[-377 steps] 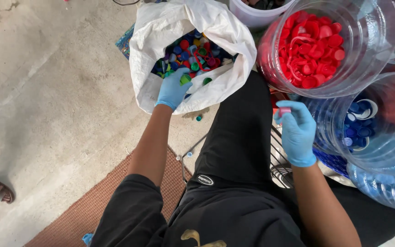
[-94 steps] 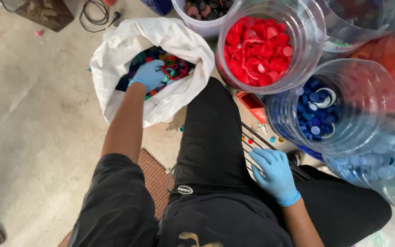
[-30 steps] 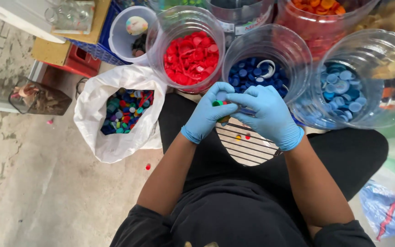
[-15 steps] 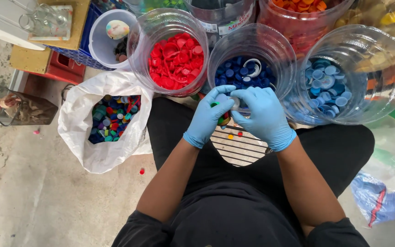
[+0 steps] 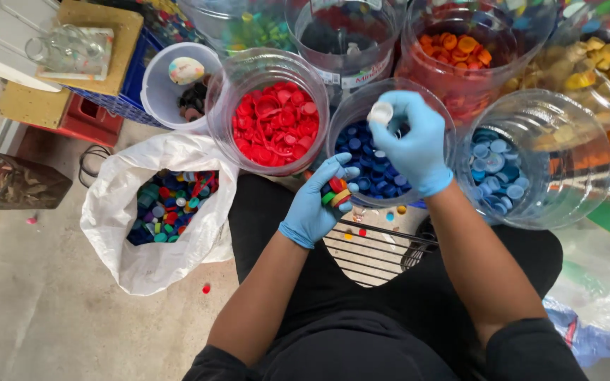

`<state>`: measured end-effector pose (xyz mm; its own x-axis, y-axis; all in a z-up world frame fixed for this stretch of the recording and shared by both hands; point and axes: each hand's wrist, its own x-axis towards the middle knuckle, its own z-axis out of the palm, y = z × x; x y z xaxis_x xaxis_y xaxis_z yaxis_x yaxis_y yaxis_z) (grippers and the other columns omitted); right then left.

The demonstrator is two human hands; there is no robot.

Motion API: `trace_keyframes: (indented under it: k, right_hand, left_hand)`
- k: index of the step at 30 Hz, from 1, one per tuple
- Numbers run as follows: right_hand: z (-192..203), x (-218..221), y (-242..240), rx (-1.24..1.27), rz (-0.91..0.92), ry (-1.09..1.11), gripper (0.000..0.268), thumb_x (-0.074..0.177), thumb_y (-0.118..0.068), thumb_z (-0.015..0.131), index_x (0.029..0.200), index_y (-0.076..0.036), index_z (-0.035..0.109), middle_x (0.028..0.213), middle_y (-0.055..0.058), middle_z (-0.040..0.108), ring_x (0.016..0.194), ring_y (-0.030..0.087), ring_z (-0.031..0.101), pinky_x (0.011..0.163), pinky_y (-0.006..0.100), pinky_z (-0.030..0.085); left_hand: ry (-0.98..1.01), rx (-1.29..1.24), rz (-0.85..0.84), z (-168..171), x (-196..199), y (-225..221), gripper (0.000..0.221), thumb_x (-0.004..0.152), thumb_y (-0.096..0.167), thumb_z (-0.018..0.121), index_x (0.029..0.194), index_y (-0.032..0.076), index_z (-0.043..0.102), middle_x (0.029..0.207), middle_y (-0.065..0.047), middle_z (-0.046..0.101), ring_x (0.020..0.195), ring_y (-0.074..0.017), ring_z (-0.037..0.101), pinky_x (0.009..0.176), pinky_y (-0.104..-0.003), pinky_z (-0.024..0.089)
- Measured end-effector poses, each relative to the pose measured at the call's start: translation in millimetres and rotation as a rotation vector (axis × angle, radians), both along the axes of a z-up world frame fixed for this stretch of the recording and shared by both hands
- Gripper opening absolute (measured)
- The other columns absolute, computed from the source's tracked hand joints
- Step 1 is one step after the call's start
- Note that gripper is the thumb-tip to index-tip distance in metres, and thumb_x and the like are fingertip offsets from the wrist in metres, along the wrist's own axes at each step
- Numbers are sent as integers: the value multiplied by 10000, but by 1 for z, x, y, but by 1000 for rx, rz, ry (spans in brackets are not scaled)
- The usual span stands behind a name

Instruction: Sorting plastic bottle caps by color from a large bag into separate containers.

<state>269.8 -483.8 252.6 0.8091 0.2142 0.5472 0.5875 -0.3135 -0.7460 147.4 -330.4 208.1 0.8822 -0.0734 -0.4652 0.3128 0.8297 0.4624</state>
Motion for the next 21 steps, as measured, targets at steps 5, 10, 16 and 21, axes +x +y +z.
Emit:
trace_keyframes:
  k: [5,10,16,21]
  right_hand:
    - [16,88,41,27,95,-48,96,1042,-90,705,1095,-48,637,926,44,649,740,126,558,657,291,475]
    - [-11,148,64,-61,39,92,401,1073,-279,695,1410,-81,605,838,20,613,803,132,570,733,349,511]
    - [-33,105,56,-24,150,203,598,1039,-171,694,1548,-57,401,1427,198,558,954,169,597,870,323,556]
    - [0,-24,28,-21,433,119,339,908,-190,769,1233,-103,732,1262,146,674,1141,377,654,935,469,535]
  left_hand:
    - [45,-34,40,24,-3,17,339,973,231,623,1285,97,603,1039,-111,651,751,-166,617,448,-191,386]
    - [-138,-95,-37,35,-12,30,309,1048,260,552,1274,52,518,867,-51,589,700,-140,598,429,-175,384]
    - [-123,-19,-5,36,-22,34,271,1078,298,514,1212,67,557,848,-40,603,691,-135,606,415,-182,369]
    - [44,92,62,2,-14,12,301,1013,341,666,1205,112,626,867,-83,626,706,-255,660,412,-247,436]
